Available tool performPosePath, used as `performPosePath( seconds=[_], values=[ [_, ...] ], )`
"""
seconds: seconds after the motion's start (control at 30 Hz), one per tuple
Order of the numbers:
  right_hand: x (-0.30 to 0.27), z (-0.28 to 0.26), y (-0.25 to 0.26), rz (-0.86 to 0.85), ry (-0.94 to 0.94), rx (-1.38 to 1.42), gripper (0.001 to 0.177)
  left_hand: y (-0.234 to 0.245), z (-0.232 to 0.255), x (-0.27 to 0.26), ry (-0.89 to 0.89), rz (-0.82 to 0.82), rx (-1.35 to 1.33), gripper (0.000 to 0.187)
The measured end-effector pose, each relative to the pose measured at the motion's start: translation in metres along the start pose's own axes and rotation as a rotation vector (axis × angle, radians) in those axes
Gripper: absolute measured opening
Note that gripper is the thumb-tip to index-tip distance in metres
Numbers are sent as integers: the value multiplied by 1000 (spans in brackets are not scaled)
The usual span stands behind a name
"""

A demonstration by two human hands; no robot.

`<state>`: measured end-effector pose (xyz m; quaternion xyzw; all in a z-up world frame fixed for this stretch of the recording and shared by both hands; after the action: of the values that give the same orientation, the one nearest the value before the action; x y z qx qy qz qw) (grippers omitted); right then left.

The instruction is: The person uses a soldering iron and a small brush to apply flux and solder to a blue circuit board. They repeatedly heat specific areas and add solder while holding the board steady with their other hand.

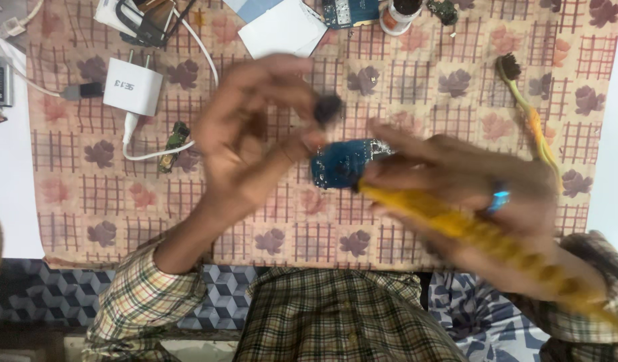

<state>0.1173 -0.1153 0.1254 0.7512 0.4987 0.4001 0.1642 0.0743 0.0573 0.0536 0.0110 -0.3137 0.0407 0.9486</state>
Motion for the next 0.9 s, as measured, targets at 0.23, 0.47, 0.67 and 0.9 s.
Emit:
performPosePath(
  seconds=[0.23, 0.47, 0.67, 0.9],
  values=[
    [-27, 31, 33, 118, -178, 148, 20, 31, -16, -10, 124, 130, 126, 22],
    [-43, 56, -3, 103, -164, 285, 34, 36, -18, -5, 173, 163, 165, 16],
    [-47, 59, -10, 131, -102, 307, 67, 26, -10, -7, 119, 65, 86, 18],
    [-44, 52, -9, 101, -28, 101, 103, 24, -8, -6, 101, 70, 128, 20]
  ],
)
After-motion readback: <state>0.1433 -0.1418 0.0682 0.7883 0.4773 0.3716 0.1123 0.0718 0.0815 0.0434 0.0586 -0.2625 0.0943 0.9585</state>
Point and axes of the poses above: each hand's wrist, its own x-axis towards the middle knuckle, its own y-axis out of the back of the hand, z = x × y, the point moved 9 cm from there along x, towards the middle knuckle, and after that the axes turned 11 degrees about -z, right-handed, at the moved point
